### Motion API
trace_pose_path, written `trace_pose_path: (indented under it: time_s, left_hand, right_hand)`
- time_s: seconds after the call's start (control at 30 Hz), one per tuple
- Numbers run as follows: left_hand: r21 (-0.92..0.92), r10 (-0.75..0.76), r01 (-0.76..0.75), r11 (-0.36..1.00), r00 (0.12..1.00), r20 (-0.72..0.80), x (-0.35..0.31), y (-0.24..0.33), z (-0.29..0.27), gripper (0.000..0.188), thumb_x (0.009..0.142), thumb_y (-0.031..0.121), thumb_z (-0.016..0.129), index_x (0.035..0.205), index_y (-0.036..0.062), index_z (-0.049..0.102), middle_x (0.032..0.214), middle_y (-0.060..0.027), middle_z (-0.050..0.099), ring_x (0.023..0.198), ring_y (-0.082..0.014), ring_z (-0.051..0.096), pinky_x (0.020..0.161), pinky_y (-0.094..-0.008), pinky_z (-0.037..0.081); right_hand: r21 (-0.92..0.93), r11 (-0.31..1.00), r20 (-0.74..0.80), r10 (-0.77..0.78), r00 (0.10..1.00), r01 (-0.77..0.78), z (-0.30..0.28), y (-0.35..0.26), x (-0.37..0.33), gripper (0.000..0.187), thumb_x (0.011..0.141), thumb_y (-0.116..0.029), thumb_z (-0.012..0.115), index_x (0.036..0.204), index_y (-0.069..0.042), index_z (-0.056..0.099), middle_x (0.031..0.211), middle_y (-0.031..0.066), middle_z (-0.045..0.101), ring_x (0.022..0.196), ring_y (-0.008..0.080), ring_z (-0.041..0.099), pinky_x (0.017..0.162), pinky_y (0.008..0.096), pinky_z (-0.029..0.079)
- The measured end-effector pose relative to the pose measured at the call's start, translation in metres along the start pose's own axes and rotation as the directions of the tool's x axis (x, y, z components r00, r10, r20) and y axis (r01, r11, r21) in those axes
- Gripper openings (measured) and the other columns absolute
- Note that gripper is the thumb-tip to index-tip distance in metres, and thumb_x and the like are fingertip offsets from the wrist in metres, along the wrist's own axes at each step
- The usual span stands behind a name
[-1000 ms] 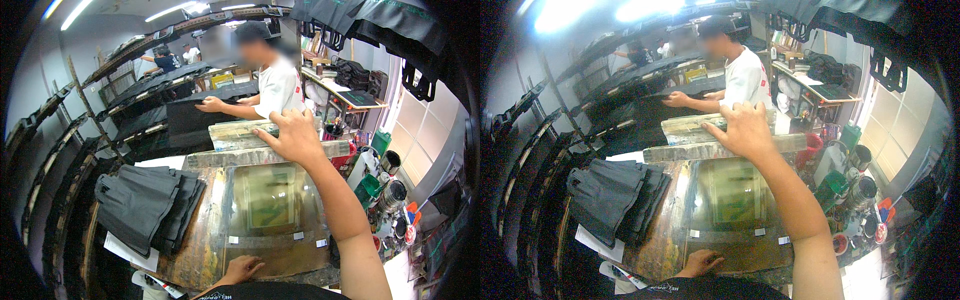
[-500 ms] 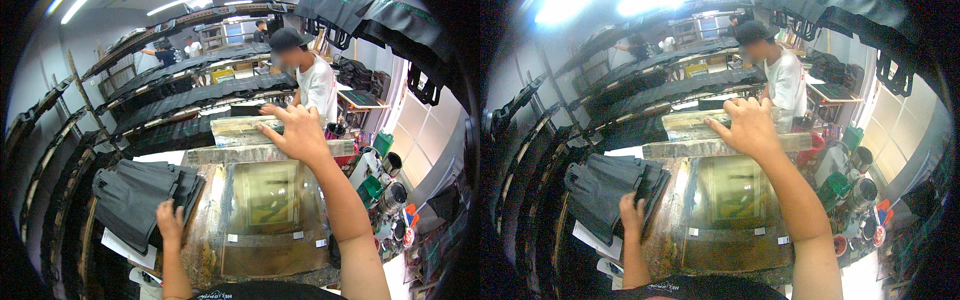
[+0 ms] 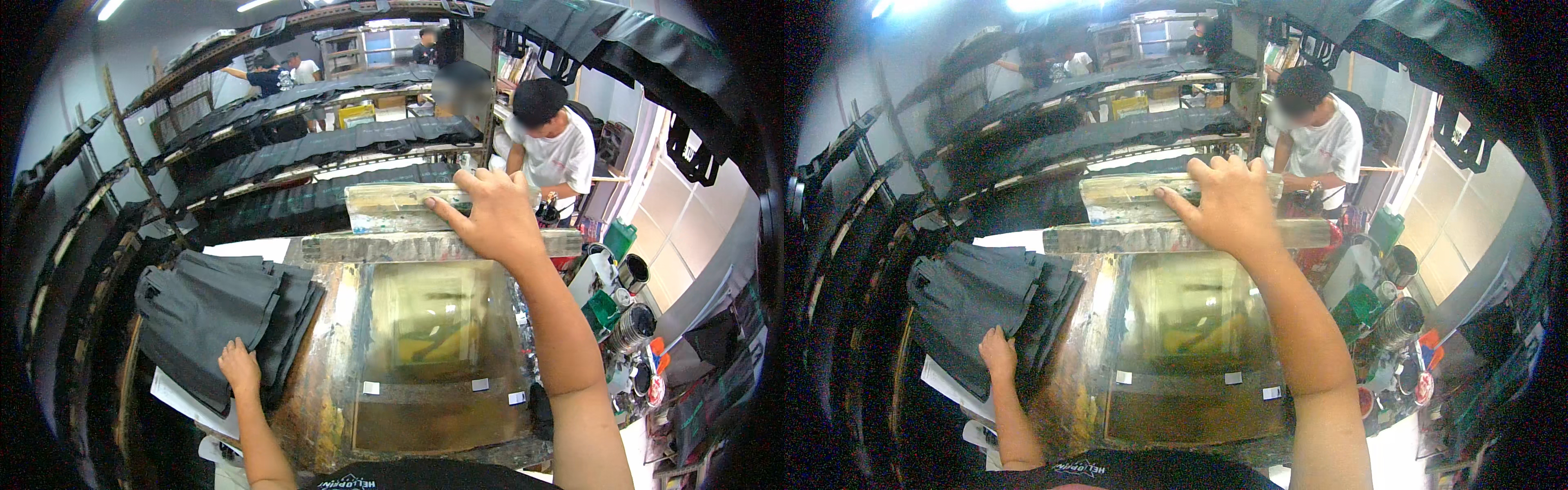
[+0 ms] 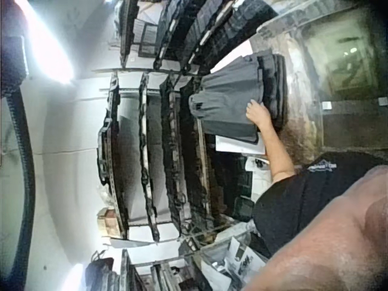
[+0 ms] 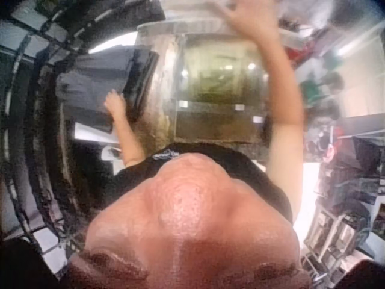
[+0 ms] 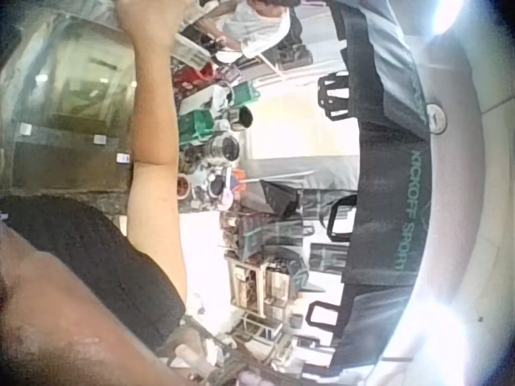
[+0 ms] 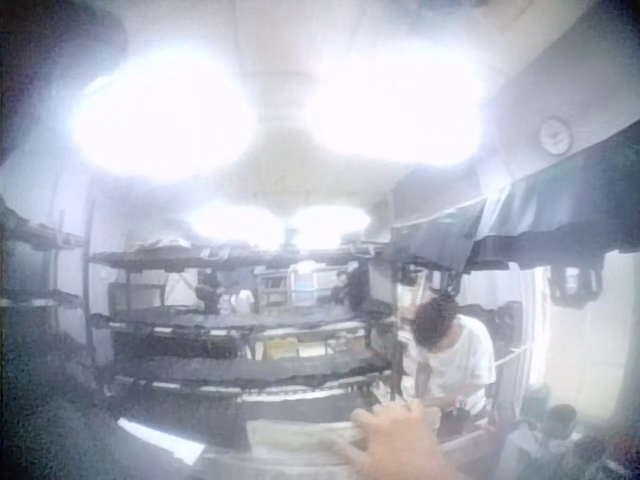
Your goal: The person performs screen printing on black tote bags by placing a bag on the printing board, lowering the screen, and using a squeegee to apply green ink across the design area.
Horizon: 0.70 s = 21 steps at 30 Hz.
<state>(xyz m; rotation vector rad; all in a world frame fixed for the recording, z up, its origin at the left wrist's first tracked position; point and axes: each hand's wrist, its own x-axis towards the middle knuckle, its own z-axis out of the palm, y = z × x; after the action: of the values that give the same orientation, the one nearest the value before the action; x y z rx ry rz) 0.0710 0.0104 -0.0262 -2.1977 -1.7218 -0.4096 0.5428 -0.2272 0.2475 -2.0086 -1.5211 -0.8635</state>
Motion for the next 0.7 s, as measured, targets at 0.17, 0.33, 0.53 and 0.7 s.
trace_pose_path:
  time_s: [0.17,0.33,0.53,0.7]
  left_hand:
    - [-0.029,0.021,-0.023,0.999,0.998,-0.06,-0.002,0.001,-0.007,0.042,0.093,0.03,0.076,0.123,0.0013,0.07,0.119,-0.0171,0.07,0.115,-0.0365,0.066,0.096,-0.05,0.05]
    - [-0.026,0.031,-0.033,0.999,0.996,-0.08,0.004,-0.004,-0.003,0.028,0.101,0.03,0.066,0.112,0.0044,0.071,0.106,-0.0145,0.072,0.104,-0.0358,0.07,0.086,-0.0514,0.053]
    - [0.091,0.077,-0.071,0.993,0.995,-0.061,0.012,-0.003,0.005,0.018,0.106,0.022,0.056,0.099,0.0094,0.066,0.097,-0.0111,0.072,0.094,-0.033,0.072,0.079,-0.0498,0.055]
    - [0.096,0.137,-0.134,0.986,0.99,-0.03,0.019,-0.008,0.002,0.014,0.105,0.017,0.055,0.097,0.01,0.063,0.091,-0.0094,0.072,0.088,-0.0315,0.074,0.075,-0.0454,0.058]
  right_hand:
    - [-0.019,1.0,0.019,0.021,1.0,-0.02,-0.001,-0.002,0.001,0.06,0.098,-0.066,0.06,0.099,-0.008,0.075,0.095,0.0163,0.072,0.097,0.0348,0.066,0.092,0.0514,0.043]
    - [-0.001,1.0,-0.004,0.01,1.0,-0.01,-0.001,-0.003,-0.001,0.06,0.098,-0.065,0.06,0.098,-0.007,0.073,0.092,0.0169,0.071,0.095,0.0358,0.067,0.092,0.0512,0.043]
    - [-0.014,1.0,-0.018,-0.001,1.0,0.0,0.001,-0.002,-0.002,0.06,0.098,-0.065,0.06,0.096,-0.006,0.072,0.091,0.0176,0.071,0.094,0.0363,0.067,0.093,0.051,0.042]
    - [-0.029,1.0,0.006,0.004,1.0,-0.004,-0.002,-0.004,-0.003,0.059,0.098,-0.064,0.061,0.095,-0.006,0.072,0.091,0.0173,0.071,0.095,0.0355,0.067,0.093,0.0509,0.042]
